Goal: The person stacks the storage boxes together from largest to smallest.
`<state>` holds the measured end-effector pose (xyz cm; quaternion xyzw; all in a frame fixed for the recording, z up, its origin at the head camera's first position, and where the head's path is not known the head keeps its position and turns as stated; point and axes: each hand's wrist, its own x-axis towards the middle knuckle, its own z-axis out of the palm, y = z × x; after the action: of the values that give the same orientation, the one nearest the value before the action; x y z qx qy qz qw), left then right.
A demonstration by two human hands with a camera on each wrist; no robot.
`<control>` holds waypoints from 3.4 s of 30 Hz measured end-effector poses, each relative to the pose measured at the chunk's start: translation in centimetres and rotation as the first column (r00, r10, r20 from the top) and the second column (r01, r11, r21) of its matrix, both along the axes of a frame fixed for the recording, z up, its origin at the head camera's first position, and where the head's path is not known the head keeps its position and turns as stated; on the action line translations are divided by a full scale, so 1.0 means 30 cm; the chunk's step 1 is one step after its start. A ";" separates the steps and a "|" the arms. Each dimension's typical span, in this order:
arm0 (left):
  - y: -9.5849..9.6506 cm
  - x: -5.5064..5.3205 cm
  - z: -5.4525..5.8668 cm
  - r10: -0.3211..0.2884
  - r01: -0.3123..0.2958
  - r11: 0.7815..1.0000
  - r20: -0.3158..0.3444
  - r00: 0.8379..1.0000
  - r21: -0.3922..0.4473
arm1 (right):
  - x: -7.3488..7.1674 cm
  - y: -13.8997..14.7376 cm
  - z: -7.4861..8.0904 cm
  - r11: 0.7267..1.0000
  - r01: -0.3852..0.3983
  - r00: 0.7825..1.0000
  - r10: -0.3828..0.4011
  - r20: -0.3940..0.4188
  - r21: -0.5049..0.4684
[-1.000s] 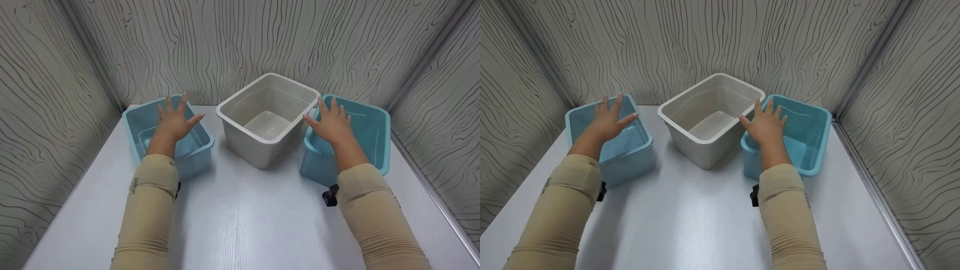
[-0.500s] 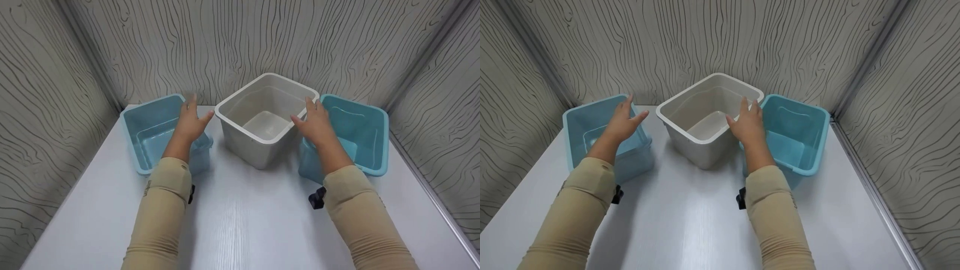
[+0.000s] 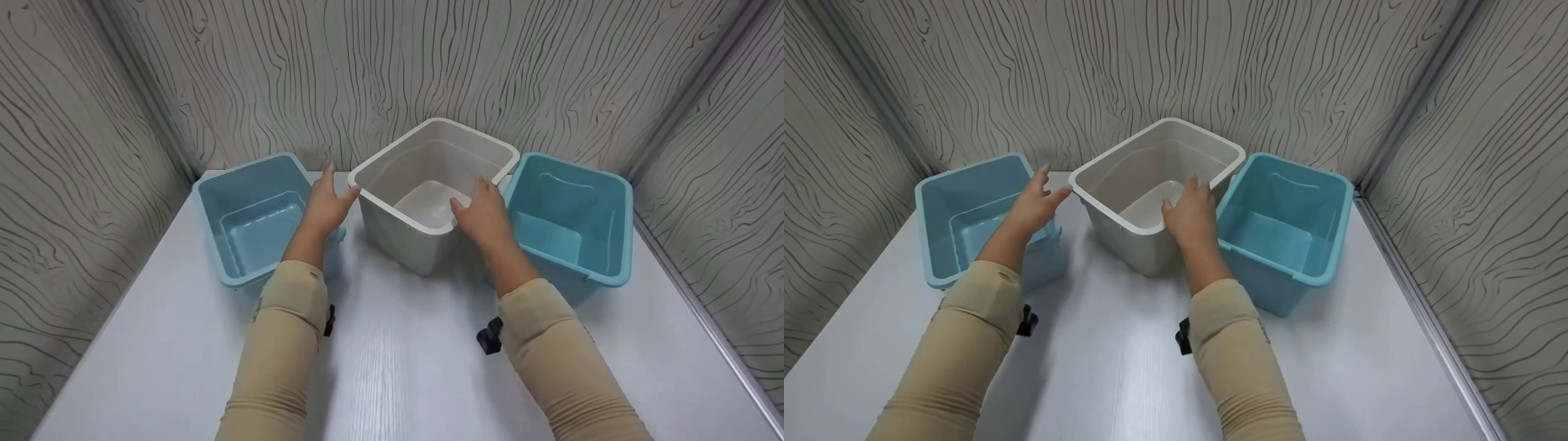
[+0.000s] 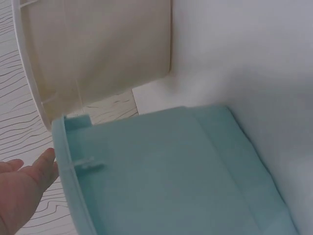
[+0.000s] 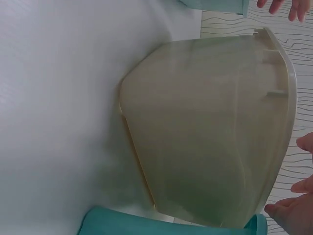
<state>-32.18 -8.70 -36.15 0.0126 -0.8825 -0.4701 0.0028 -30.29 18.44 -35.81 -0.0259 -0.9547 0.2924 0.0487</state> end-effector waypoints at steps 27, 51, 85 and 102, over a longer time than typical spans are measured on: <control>0.059 0.015 -0.011 0.001 -0.004 0.999 0.084 0.996 0.037 | 0.010 -0.049 -0.048 0.992 0.108 0.988 -0.098 0.123 -0.071; 0.048 0.008 -0.017 -0.012 0.014 0.999 0.063 0.998 -0.031 | 0.006 -0.036 -0.033 1.000 -0.011 0.996 0.014 0.086 -0.027; 0.029 0.014 -0.001 0.047 -0.036 0.995 0.112 0.993 -0.093 | -0.017 0.009 -0.024 0.984 -0.017 0.999 0.025 -0.043 0.175; 0.018 0.043 -0.004 0.042 -0.019 0.981 0.115 0.993 -0.192 | -0.035 0.028 -0.015 0.982 -0.087 0.994 0.073 0.087 0.170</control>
<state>-30.90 -8.15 -36.27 0.0536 -0.9217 -0.3819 -0.0411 -31.34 19.30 -36.25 0.0049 -0.9780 0.2084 0.0006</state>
